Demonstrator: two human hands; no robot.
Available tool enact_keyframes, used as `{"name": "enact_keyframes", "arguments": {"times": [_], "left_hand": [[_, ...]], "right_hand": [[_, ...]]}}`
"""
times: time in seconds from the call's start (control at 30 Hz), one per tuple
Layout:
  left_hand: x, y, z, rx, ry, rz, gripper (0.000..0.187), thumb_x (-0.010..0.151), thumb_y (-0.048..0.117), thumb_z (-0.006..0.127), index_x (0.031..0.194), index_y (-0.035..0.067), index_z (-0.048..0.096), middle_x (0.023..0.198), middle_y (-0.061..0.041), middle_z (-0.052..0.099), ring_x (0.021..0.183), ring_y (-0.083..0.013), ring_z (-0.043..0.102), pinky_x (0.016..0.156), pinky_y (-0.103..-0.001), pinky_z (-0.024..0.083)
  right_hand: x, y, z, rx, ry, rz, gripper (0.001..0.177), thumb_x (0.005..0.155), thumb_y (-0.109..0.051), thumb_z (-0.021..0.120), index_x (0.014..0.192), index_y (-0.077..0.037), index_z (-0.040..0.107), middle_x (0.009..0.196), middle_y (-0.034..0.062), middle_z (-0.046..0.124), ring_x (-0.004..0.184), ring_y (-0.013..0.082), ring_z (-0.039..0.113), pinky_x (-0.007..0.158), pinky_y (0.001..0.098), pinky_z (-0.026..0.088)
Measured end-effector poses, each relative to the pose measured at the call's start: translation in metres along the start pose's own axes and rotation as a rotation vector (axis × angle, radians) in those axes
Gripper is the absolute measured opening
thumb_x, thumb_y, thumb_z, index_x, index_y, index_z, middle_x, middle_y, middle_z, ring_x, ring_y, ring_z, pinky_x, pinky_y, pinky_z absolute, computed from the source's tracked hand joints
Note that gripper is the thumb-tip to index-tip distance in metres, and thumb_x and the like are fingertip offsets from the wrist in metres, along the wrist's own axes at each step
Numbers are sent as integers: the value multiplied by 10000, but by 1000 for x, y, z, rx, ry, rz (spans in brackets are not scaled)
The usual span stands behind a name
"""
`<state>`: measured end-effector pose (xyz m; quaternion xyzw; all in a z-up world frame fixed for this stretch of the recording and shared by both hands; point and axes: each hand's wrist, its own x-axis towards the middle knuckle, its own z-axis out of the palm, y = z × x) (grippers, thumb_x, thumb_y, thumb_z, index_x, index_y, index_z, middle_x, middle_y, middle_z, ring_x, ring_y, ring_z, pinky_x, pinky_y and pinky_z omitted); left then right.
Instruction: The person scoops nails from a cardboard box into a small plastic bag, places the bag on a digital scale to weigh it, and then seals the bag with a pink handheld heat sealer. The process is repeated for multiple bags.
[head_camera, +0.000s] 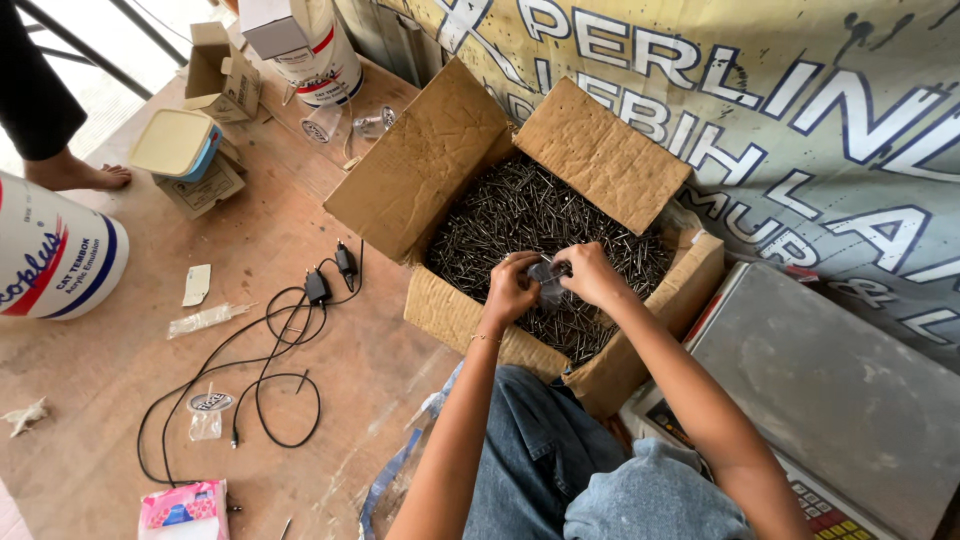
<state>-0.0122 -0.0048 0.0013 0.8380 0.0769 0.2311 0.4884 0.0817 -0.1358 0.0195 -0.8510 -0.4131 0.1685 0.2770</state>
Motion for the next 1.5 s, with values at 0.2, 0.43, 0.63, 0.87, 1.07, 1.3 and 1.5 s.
{"name": "enact_keyframes", "arguments": {"times": [0.2,0.43,0.63,0.87,1.07,1.3,1.5], "left_hand": [[0,1,0,-25,10,-62,353,617,2,591,956,4,690,996,-126,651,851,-293,645,650,-276,547],[2,6,0,-27,39,-54,351,623,3,602,958,32,703,981,-115,654,868,-294,649,629,-270,552],[2,3,2,62,88,-8,321,630,19,590,919,81,715,958,-81,669,916,-272,645,782,-329,540],[7,1,3,141,40,-8,232,705,26,574,867,92,726,919,-99,667,874,-297,650,759,-348,539],[7,6,1,205,-43,-102,236,719,105,624,936,151,705,940,-61,652,815,-288,649,716,-359,540],[8,2,7,193,-22,-200,355,688,70,620,1025,168,675,1027,-48,612,752,-294,636,676,-368,548],[11,5,-1,-188,33,-311,404,652,-43,539,1034,-5,666,1070,-178,563,715,-321,664,585,-335,562]], "right_hand": [[9,-10,-2,88,-63,-100,319,707,86,623,1014,15,671,984,224,667,957,365,634,838,409,524],[8,-12,-17,282,-18,-92,327,830,-6,602,1156,-39,605,993,220,652,639,226,620,595,307,558],[13,21,14,77,23,83,378,740,0,673,1106,-74,618,1024,146,628,963,311,609,796,386,537],[19,31,55,-455,-392,222,1024,560,-391,850,1409,-287,286,1444,164,213,1176,465,404,827,542,517],[26,42,71,-495,-369,259,993,553,-482,847,1354,-161,357,1382,219,289,1132,453,471,776,491,554],[17,66,100,-679,135,-98,221,645,-57,706,842,13,632,974,244,517,524,328,614,417,396,539],[14,57,84,-422,-355,146,161,726,11,608,861,16,695,854,199,659,767,356,679,629,399,575]]}}
